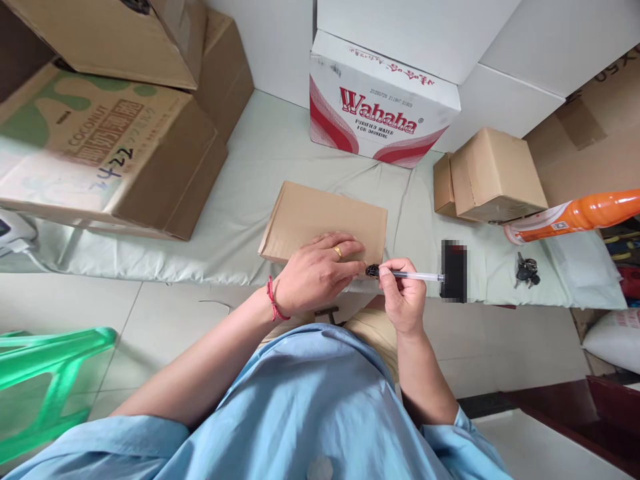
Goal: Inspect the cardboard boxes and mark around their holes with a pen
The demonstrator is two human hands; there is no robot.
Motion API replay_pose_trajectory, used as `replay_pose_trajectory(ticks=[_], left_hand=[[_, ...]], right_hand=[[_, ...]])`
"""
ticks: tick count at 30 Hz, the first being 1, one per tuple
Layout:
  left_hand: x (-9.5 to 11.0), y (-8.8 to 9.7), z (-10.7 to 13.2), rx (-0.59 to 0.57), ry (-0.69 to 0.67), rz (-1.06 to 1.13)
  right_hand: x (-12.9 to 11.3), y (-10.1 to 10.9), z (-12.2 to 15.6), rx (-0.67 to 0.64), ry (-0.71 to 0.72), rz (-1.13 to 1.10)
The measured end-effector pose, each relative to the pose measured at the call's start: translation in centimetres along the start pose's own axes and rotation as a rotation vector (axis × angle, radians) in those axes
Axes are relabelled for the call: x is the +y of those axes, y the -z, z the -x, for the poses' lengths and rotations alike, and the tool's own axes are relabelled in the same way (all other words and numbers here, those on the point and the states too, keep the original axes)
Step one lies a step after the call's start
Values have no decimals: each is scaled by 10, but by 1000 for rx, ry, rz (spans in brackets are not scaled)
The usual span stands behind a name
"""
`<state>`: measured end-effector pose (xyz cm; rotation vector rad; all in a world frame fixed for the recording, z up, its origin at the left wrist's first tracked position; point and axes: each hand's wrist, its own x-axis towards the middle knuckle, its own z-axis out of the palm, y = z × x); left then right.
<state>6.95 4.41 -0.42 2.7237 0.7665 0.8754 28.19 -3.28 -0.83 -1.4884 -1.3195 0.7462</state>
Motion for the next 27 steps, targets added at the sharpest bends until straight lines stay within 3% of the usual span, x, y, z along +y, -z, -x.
replay_pose_trajectory(ticks=[13, 27], left_hand=[[1, 0, -1, 11, -6, -19], [1, 0, -2, 46, -25, -27]], right_hand=[[0, 2, -2, 55, 17, 54], [-4, 2, -5, 117, 189, 175]])
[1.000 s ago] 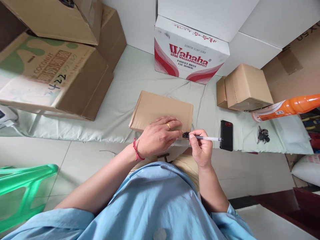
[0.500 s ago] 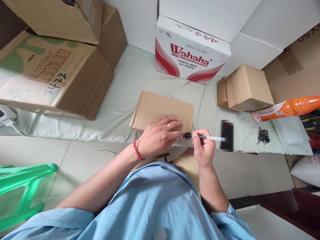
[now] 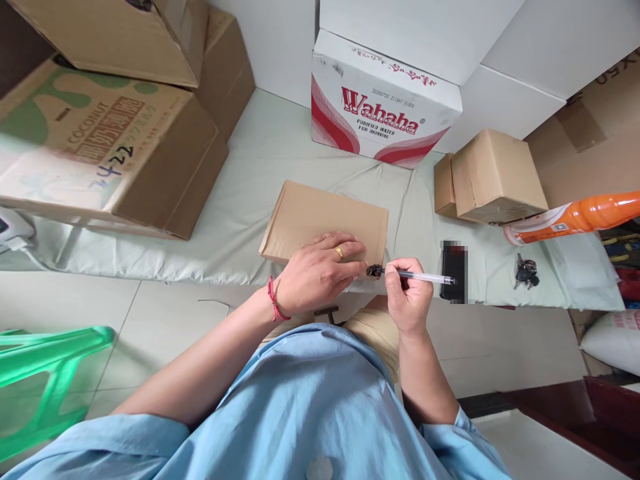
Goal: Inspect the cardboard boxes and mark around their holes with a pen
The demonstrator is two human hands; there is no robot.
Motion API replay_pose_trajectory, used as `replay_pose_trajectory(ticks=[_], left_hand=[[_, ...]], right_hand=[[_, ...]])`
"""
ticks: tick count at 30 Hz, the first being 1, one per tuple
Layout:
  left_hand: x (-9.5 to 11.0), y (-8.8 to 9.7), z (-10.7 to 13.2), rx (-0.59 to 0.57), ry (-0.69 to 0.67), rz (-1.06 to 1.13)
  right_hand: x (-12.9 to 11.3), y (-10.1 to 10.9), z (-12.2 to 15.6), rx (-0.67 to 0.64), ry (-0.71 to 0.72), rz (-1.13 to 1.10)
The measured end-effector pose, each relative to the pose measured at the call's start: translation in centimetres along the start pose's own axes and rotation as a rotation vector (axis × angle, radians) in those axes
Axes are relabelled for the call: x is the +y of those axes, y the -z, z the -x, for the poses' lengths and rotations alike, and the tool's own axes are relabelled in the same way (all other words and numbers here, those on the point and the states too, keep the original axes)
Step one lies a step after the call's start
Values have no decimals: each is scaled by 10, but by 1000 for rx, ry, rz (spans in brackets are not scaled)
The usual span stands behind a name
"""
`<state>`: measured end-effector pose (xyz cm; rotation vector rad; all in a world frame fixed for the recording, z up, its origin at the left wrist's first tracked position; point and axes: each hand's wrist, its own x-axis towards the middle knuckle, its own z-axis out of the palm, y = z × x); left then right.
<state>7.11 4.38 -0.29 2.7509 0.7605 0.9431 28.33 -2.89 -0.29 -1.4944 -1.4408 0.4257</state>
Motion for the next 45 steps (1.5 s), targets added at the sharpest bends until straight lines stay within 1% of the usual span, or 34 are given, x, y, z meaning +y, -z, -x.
replay_pose_trajectory(ticks=[4, 10, 15, 19, 24, 26, 28, 31, 34, 37, 42, 45], left_hand=[[-1, 0, 1, -17, 6, -2], [-1, 0, 2, -30, 5, 3], [0, 1, 0, -15, 4, -5], [0, 2, -1, -6, -10, -7], [0, 2, -1, -5, -6, -14], [0, 1, -1, -8, -4, -15], [0, 0, -1, -8, -4, -14], [0, 0, 0, -15, -1, -14], [0, 1, 0, -23, -2, -15], [1, 1, 0, -27, -2, -13], [1, 0, 0, -47, 6, -3], [1, -1, 0, -30, 0, 0]], right_hand=[[1, 2, 0, -51, 6, 2], [2, 4, -3, 14, 23, 45], [1, 5, -5, -18, 38, 29], [1, 6, -5, -39, 75, 109], [0, 7, -2, 15, 126, 164], [2, 7, -1, 14, 123, 163], [3, 8, 1, -15, 114, 166], [5, 10, 3, -56, 108, 230], [4, 12, 4, -21, 113, 288], [4, 13, 2, 3, 119, 252], [4, 15, 0, -35, 94, 203], [3, 15, 0, -1, 74, 196]])
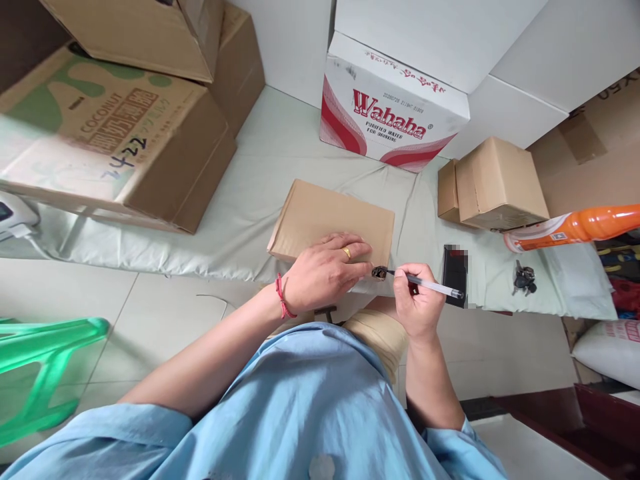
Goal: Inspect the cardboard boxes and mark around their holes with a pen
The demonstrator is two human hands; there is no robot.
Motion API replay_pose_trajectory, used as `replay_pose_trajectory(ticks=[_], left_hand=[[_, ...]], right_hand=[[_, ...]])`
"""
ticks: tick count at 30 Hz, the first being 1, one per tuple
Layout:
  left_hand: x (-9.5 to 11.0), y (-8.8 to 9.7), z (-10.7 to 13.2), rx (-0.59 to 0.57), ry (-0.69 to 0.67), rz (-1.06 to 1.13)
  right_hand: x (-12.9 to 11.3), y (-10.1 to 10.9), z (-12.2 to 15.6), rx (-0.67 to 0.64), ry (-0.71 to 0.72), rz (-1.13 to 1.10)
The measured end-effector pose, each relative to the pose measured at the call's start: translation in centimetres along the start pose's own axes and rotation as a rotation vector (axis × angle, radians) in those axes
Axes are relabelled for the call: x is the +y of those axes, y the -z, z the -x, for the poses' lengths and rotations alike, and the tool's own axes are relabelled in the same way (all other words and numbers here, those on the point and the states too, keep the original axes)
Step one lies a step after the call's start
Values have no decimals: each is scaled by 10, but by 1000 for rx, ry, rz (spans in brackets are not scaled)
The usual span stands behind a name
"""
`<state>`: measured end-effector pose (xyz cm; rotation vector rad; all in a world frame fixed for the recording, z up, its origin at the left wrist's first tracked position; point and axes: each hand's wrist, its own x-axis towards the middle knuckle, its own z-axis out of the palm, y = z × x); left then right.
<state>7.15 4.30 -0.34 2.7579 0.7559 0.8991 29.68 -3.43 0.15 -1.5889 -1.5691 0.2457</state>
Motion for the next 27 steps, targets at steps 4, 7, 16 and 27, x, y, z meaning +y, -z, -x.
replay_pose_trajectory(ticks=[4, 7, 16, 27], left_hand=[[0, 0, 0, -13, 10, 12], [0, 1, 0, -22, 13, 13], [1, 1, -1, 11, 3, -19], [0, 0, 0, -12, 10, 3]], right_hand=[[-1, 0, 2, 14, -18, -27], [-1, 0, 2, -20, -12, -26], [-1, 1, 2, 16, -50, -71], [0, 0, 2, 24, -90, -93]])
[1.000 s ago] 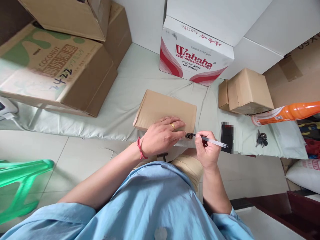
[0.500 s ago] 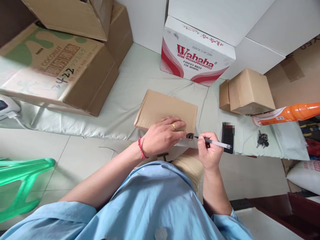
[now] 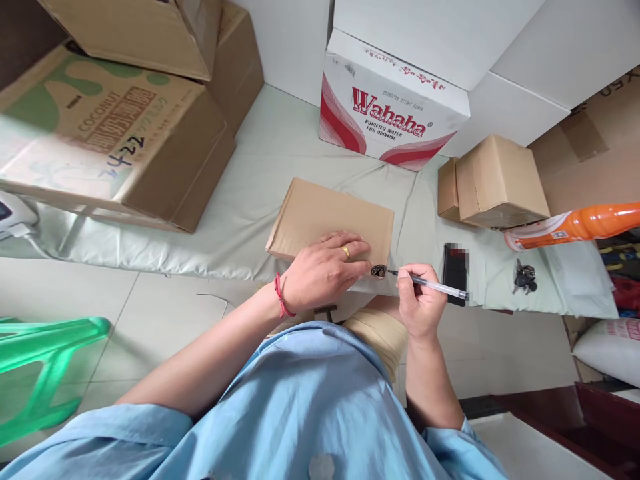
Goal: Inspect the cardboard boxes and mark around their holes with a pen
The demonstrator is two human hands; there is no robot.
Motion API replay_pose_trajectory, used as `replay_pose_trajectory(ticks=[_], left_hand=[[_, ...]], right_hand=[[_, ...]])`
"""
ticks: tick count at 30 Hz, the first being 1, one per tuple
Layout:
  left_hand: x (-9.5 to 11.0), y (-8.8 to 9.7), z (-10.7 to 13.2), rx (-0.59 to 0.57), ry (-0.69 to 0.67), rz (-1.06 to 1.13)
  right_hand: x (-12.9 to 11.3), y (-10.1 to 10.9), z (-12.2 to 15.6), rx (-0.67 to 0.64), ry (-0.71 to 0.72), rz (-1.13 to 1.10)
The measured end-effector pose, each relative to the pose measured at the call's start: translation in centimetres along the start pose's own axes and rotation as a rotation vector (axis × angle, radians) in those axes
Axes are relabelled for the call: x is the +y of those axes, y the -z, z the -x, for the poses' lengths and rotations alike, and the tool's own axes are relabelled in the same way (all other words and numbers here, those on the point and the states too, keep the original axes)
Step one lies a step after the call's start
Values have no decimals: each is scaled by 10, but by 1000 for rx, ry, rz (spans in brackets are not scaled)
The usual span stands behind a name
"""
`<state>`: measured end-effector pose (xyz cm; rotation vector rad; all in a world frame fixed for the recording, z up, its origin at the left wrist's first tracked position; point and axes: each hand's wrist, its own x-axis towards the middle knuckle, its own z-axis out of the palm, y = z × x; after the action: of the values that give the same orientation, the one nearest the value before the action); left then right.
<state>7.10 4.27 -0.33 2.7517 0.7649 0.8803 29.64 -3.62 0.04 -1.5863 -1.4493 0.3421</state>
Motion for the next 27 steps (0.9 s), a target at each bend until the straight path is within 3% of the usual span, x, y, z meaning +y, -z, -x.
replay_pose_trajectory(ticks=[8, 18, 27], left_hand=[[0, 0, 0, -3, 4, -5], [1, -2, 0, -9, 26, 12], [1, 0, -1, 9, -11, -34]], right_hand=[[-3, -1, 6, 19, 31, -4], [-1, -8, 14, 32, 175, 262], [0, -8, 16, 72, 218, 275]])
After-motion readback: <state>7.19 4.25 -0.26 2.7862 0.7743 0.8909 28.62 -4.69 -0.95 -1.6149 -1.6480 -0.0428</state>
